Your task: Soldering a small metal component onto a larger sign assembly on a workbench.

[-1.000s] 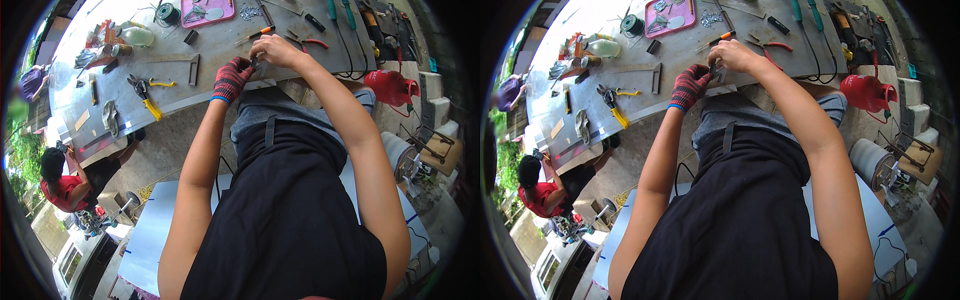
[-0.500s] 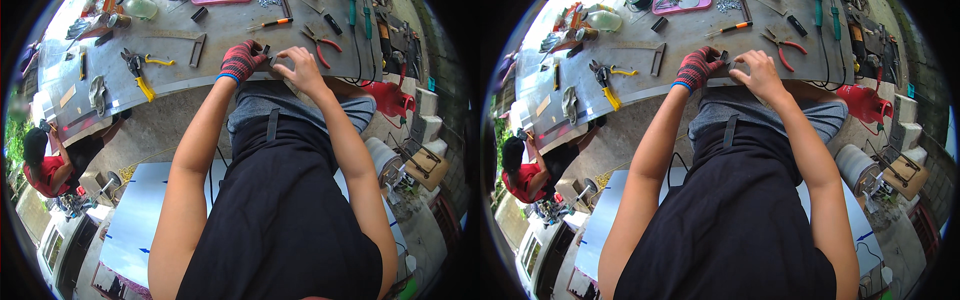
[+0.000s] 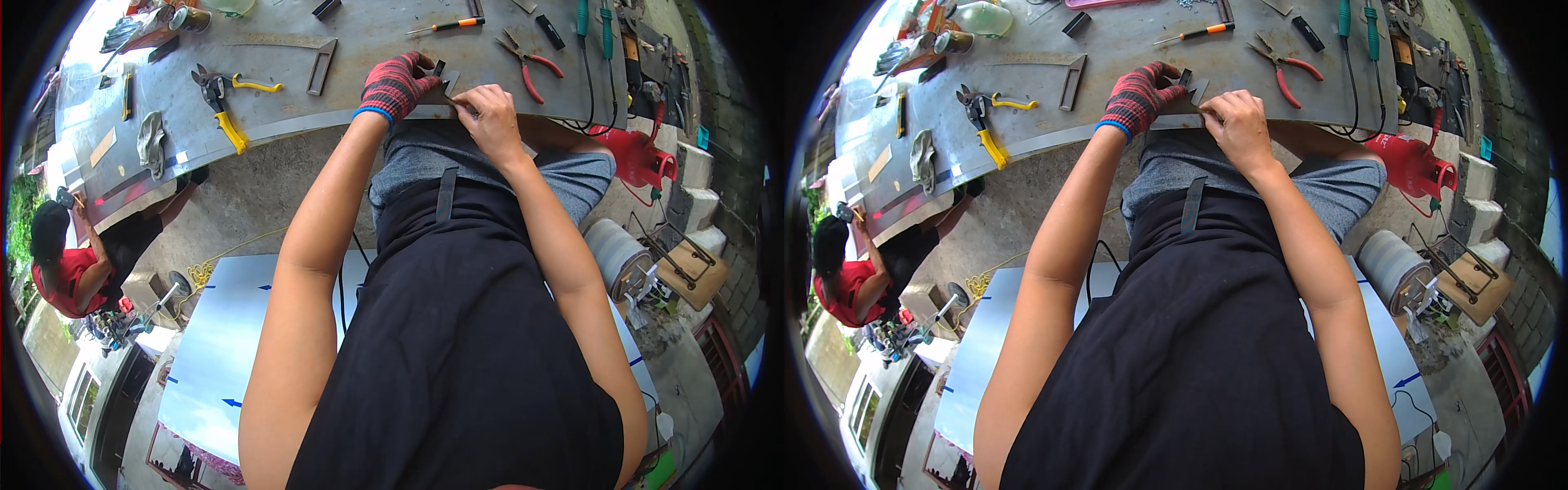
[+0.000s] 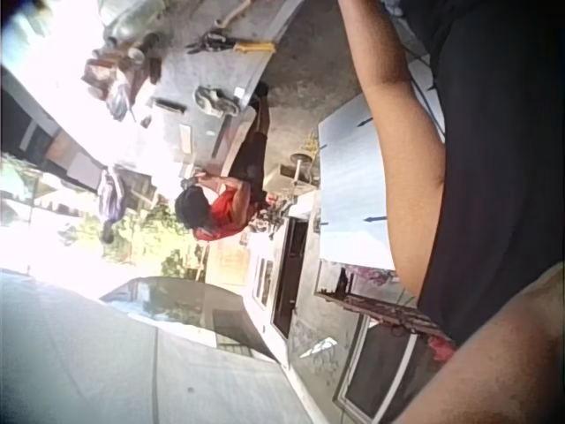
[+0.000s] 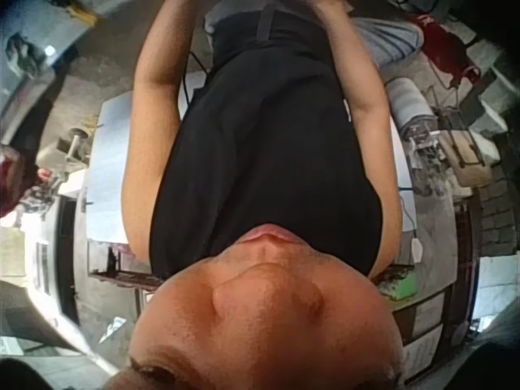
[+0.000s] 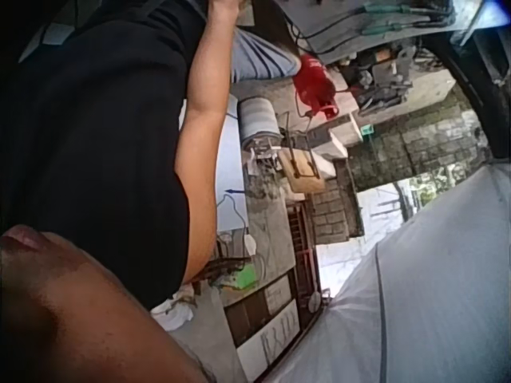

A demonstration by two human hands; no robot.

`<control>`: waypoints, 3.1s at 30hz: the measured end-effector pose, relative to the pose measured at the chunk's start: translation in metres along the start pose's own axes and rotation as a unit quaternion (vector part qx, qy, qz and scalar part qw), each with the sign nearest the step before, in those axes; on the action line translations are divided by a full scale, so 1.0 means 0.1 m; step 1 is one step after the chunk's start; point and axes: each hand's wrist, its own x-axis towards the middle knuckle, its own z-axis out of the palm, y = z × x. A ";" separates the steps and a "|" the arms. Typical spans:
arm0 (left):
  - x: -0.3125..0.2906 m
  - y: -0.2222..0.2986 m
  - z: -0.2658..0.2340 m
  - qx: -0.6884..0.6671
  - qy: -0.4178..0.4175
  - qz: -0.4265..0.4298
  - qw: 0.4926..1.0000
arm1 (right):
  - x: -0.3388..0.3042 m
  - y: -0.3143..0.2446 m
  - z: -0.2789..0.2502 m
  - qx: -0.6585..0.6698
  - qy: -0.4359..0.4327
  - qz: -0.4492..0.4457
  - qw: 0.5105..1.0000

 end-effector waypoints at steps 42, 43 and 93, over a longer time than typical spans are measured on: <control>1.05 0.57 -0.07 0.158 0.137 0.101 0.973 | 0.03 -0.11 0.27 0.005 0.039 0.052 0.998; 1.01 0.49 -0.03 0.149 0.149 0.111 0.971 | 0.00 -0.16 0.28 0.017 0.033 0.051 0.998; -0.67 1.46 -0.23 -0.281 -0.069 0.256 0.923 | -0.17 -0.39 -2.00 0.604 0.012 0.221 0.766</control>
